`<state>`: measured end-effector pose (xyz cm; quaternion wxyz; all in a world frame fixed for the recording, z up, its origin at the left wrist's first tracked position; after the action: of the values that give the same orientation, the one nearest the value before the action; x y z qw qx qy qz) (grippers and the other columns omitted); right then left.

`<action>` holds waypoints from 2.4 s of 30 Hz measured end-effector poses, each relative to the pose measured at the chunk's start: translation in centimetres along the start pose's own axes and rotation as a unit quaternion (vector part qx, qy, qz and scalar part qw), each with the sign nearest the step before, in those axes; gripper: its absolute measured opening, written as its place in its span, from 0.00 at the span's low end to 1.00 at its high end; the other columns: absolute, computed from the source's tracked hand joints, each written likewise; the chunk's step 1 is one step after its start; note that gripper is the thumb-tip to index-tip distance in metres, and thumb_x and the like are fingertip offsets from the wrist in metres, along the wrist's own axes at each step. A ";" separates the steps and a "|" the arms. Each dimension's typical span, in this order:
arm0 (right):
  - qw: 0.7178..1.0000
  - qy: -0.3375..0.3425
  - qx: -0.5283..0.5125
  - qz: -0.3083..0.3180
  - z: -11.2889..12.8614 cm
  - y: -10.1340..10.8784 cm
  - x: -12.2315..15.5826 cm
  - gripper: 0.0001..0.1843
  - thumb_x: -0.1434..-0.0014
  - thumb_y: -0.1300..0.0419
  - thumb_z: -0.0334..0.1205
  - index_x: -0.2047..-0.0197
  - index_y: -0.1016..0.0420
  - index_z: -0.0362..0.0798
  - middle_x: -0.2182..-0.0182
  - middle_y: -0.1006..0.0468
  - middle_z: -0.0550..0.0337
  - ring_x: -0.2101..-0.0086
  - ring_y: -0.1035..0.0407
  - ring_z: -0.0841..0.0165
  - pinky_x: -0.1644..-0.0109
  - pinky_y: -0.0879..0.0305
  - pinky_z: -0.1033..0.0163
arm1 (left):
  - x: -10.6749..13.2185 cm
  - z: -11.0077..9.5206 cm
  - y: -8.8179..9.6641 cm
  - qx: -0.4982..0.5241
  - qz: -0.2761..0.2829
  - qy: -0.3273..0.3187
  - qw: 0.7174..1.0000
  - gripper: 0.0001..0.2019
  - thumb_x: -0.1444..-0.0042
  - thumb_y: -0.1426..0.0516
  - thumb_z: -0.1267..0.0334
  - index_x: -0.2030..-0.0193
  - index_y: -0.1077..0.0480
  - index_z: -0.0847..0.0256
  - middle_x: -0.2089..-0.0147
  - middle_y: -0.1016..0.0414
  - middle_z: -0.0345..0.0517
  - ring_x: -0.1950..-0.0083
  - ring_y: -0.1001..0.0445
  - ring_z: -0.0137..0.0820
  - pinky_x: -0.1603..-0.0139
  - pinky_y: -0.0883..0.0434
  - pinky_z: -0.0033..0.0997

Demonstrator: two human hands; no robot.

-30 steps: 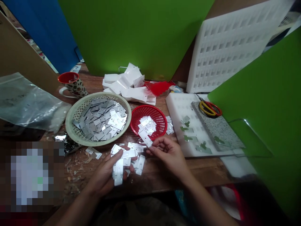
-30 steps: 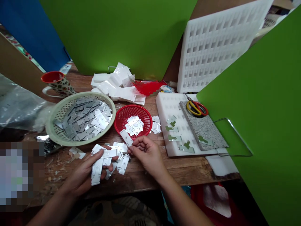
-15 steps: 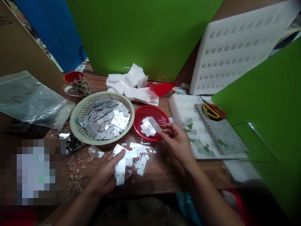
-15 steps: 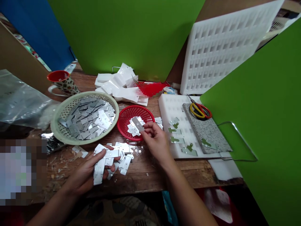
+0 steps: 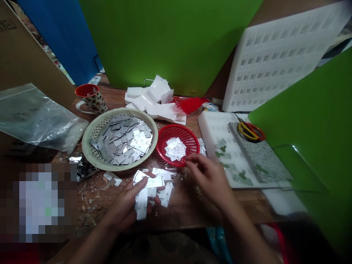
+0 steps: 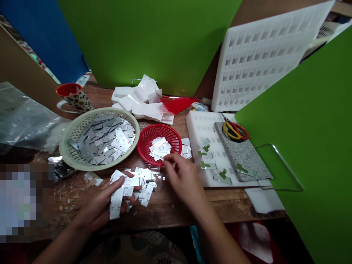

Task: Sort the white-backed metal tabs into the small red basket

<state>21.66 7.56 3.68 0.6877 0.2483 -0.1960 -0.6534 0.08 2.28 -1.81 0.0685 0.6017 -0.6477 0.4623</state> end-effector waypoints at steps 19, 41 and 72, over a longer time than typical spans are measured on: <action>0.896 -0.221 -0.335 0.190 0.1 -5.2 2.8 0.15 0.52 0.33 0.50 0.73 0.28 0.46 0.78 0.26 0.64 0.79 0.40 0.75 0.74 0.49 0.69 | 0.3 0.6 -1.3 -0.008 0.030 0.025 0.999 0.23 0.43 0.42 0.55 0.43 0.39 0.57 0.68 0.23 0.47 0.78 0.25 0.33 0.82 0.31 0.27; 0.840 -0.283 -0.432 0.165 -1.9 -5.9 3.1 0.13 0.50 0.33 0.45 0.74 0.29 0.44 0.87 0.37 0.71 0.86 0.52 0.81 0.81 0.63 0.70 | 0.0 0.6 -0.8 0.014 0.015 0.030 0.999 0.17 0.42 0.43 0.55 0.48 0.37 0.55 0.62 0.24 0.46 0.74 0.25 0.31 0.85 0.34 0.23; 0.973 -0.006 -0.229 0.027 -1.7 -4.8 3.7 0.05 0.45 0.38 0.33 0.67 0.21 0.50 0.69 0.18 0.60 0.67 0.24 0.69 0.62 0.28 0.65 | -0.3 0.7 0.3 0.033 0.027 0.048 0.998 0.18 0.43 0.41 0.58 0.47 0.39 0.53 0.61 0.23 0.48 0.68 0.22 0.36 0.82 0.32 0.23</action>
<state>19.04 3.91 -0.73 0.7422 0.0752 -0.0517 -0.6639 0.24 1.98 -2.49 0.0676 0.5628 -0.6441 0.5136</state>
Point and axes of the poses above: each hand's wrist, its own x-axis away from the middle knuckle, its own y-axis out of the back of the hand, z = x × y, the point moved 3 cm from there along -x, towards the middle knuckle
